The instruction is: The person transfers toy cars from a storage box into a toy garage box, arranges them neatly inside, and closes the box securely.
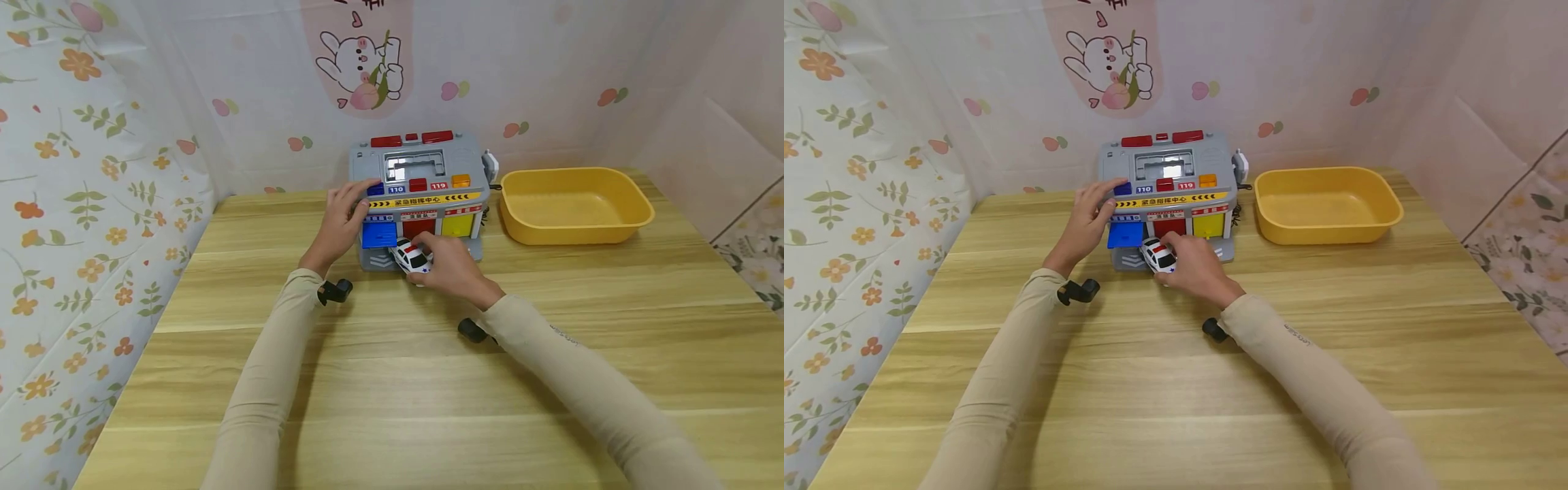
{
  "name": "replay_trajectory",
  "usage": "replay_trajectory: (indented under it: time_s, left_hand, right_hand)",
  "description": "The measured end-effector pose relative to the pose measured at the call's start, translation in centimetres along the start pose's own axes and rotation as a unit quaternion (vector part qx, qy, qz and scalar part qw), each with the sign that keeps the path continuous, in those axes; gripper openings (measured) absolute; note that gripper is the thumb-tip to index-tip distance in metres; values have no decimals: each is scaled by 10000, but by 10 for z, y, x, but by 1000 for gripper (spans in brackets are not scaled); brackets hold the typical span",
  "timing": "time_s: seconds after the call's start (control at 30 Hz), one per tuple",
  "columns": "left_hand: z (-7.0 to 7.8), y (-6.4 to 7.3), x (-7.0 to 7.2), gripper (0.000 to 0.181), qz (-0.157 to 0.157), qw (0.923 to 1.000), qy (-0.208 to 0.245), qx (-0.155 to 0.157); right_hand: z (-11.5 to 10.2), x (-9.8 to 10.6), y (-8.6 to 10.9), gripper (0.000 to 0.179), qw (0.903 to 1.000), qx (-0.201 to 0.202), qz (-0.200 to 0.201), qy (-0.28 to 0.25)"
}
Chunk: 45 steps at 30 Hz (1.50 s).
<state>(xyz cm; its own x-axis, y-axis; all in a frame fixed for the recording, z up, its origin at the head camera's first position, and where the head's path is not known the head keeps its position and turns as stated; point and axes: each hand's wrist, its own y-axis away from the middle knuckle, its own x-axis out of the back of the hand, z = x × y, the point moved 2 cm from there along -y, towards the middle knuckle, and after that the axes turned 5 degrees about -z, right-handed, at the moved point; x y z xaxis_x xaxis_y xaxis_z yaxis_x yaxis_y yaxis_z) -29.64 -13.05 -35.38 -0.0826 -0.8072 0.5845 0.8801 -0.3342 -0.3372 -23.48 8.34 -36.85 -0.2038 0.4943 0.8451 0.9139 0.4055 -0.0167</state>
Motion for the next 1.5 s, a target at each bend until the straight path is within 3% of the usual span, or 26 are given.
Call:
replay_trajectory:
  time_s: [0.47,0.77,1.07,1.27,1.5]
  left_hand:
    - [-1,-1,-1,41,-17,9999,50,88]
    - [-2,-1,-1,41,-30,9999,58,102]
    - [-2,-1,0,41,-19,9999,117,118]
    - [-2,0,0,41,-1,9999,143,85]
    - [-1,0,0,41,-1,9998,167,55]
  right_hand:
    - [-14,-23,-19,58,9976,32,475,-506]
    - [-20,-34,-25,64,9948,-292,776,-595]
    - [-24,-39,-30,76,9956,-367,585,-629]
    - [-23,-42,-31,59,9947,-342,517,-818]
    - [-25,-41,-32,28,9994,-208,233,-144]
